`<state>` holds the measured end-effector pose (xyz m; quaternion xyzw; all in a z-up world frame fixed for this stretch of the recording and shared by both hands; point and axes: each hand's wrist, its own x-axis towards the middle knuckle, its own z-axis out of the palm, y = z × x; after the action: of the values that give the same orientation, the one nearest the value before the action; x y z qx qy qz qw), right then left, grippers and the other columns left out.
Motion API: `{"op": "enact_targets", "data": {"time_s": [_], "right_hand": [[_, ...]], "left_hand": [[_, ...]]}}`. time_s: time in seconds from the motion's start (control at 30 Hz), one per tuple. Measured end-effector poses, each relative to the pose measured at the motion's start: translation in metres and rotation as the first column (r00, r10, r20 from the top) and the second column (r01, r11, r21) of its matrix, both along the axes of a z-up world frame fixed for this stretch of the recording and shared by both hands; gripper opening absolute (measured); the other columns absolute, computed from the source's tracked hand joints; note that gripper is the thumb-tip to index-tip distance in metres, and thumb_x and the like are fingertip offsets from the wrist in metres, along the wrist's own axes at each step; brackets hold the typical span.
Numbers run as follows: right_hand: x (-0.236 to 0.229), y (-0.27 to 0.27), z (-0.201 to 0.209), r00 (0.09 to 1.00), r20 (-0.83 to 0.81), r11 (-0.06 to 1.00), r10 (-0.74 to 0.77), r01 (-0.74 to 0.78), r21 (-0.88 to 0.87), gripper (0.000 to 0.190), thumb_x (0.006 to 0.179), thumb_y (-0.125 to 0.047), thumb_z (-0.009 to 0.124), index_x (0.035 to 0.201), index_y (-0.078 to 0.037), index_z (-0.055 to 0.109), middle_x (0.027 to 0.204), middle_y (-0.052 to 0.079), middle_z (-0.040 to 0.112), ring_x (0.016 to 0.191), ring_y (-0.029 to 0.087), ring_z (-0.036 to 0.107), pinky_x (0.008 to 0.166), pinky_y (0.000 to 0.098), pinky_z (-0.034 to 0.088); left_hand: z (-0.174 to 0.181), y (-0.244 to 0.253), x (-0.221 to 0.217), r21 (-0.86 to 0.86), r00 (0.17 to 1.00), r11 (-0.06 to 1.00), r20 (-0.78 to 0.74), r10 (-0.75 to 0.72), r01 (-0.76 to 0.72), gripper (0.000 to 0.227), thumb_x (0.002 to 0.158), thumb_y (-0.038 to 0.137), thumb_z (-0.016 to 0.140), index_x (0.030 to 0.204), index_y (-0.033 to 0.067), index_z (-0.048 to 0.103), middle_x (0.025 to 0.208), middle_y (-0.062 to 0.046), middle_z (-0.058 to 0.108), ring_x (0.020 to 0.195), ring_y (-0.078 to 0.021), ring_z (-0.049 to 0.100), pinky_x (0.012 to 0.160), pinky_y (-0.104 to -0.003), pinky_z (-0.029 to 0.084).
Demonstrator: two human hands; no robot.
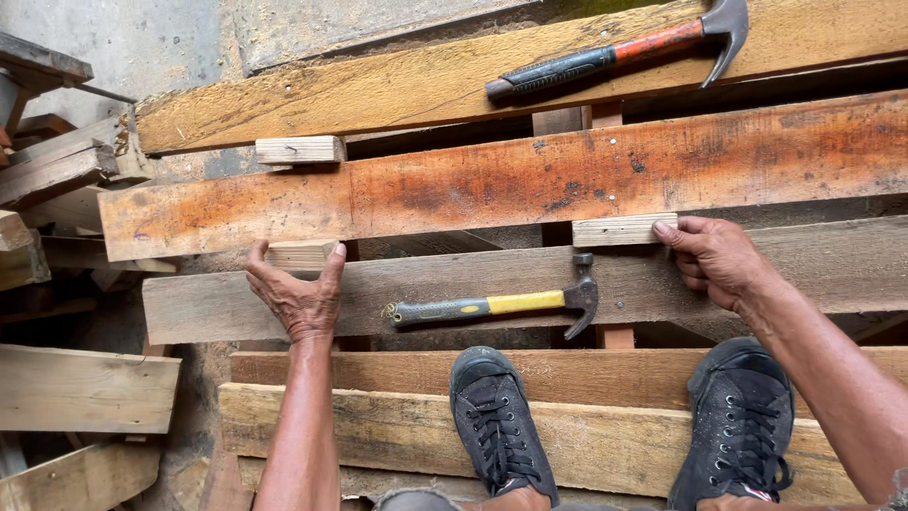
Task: The person assembles a wooden pallet by positioning small wooden blocks and long planks onto a base structure. They use a hammer to drive nails into the wood, securing the components together. The person repeatedly aligns and fastens multiple planks across the pallet frame.
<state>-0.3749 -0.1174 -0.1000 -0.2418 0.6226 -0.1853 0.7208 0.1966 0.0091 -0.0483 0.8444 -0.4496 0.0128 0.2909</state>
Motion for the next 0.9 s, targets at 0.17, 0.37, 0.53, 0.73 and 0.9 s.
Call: {"op": "enact_targets", "data": {"time_s": [0.17,0.37,0.53,0.73,0.9], "right_hand": [[-0.010,0.001,-0.008,0.998,0.069,1.000,0.001,0.000,-0.005,0.015,0.112,-0.020,0.073,0.111,-0.006,0.070,0.064,-0.010,0.031,0.045,0.003,0.021,0.038,0.0243,0.012],[-0.009,0.001,-0.008,0.996,0.068,0.998,-0.058,0.059,-0.007,0.039,0.111,-0.032,0.076,0.083,-0.020,0.052,0.062,-0.010,0.030,0.047,0.005,0.022,0.041,0.0251,0.010],[0.002,0.016,0.001,0.997,0.052,0.980,-0.055,0.064,-0.189,0.033,0.115,-0.033,0.073,0.090,-0.013,0.061,0.061,-0.009,0.028,0.046,0.004,0.022,0.041,0.0244,0.011],[0.025,-0.014,0.080,0.990,-0.076,0.966,-0.119,0.097,-0.238,0.061,0.116,-0.044,0.071,0.066,-0.027,0.041,0.056,-0.009,0.030,0.046,0.011,0.023,0.042,0.0299,0.018],[0.015,-0.070,0.100,0.953,-0.293,0.991,-0.083,0.110,0.077,0.033,0.122,-0.053,0.067,0.119,-0.024,0.050,0.067,-0.013,0.027,0.054,0.006,0.023,0.048,0.0247,0.017]], "left_hand": [[0.011,0.001,-0.037,-0.120,0.994,0.991,-0.076,-0.075,0.065,0.106,0.080,0.047,0.099,0.154,-0.0038,0.043,0.148,-0.027,0.054,0.136,-0.0441,0.055,0.116,-0.053,0.045],[0.006,-0.006,-0.070,-0.027,0.981,0.986,-0.097,-0.168,0.167,0.104,0.078,0.053,0.100,0.151,-0.0002,0.049,0.144,-0.026,0.060,0.134,-0.0437,0.060,0.118,-0.054,0.046],[0.012,-0.025,-0.096,0.075,0.969,0.978,-0.167,-0.180,0.195,0.097,0.081,0.061,0.096,0.148,0.0034,0.056,0.139,-0.020,0.062,0.131,-0.0391,0.059,0.116,-0.052,0.047],[0.025,-0.077,-0.135,0.241,0.964,0.933,-0.035,-0.265,0.266,0.091,0.085,0.078,0.088,0.135,0.0051,0.069,0.139,-0.026,0.058,0.139,-0.0442,0.058,0.103,-0.060,0.059],[0.030,-0.149,-0.184,0.680,0.927,0.720,0.167,-0.336,0.138,0.124,0.081,0.121,0.039,0.125,0.0109,0.076,0.124,-0.022,0.073,0.103,-0.0397,0.070,0.074,-0.049,0.056]]}}
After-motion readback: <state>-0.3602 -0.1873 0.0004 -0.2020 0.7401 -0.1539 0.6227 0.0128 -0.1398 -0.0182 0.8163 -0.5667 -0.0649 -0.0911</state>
